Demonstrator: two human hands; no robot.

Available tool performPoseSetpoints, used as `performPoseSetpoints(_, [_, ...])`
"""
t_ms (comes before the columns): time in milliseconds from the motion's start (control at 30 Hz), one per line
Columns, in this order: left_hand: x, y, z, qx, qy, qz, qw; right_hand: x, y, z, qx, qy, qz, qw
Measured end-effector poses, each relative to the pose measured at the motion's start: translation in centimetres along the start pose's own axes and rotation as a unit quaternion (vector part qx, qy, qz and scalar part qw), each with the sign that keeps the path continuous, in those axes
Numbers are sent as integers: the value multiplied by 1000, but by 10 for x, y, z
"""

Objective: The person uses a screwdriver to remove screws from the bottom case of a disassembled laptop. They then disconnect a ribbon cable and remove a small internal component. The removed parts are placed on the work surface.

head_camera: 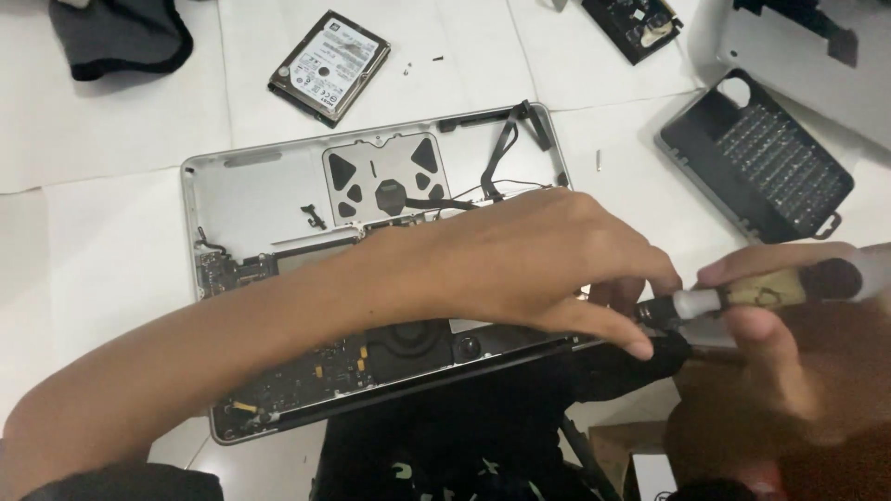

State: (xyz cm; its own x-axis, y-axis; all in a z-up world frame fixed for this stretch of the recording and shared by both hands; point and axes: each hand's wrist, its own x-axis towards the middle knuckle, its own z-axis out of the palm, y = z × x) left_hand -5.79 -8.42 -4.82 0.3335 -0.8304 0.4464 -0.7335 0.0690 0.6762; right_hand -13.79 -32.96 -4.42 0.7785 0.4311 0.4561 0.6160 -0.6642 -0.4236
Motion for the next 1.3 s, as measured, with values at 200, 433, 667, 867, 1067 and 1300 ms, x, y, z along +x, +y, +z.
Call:
performPoseSetpoints(200, [-8, -33, 14, 162, -119, 22, 979, -35, 26, 8, -78, 10, 107, 991])
performPoseSetpoints(433, [-12, -48, 24, 125, -126, -5, 984, -41, 43, 4, -243, 9, -68, 968])
performPoseSetpoints(667, [-12, -50, 26, 132, -141, -24, 981, -22, 22, 12, -72, 25, -47, 996])
performPoseSetpoints(867, [-13, -50, 25, 121, -132, -19, 984, -36, 42, 6, -159, 38, -116, 980])
performPoseSetpoints(1067, [-13, -51, 26, 125, -129, -15, 984, -32, 19, -18, -84, -214, 88, 969])
performPoseSetpoints(1300, [-14, -50, 23, 113, -121, 1, 986, -19, -15, -22, -144, -175, 156, 961])
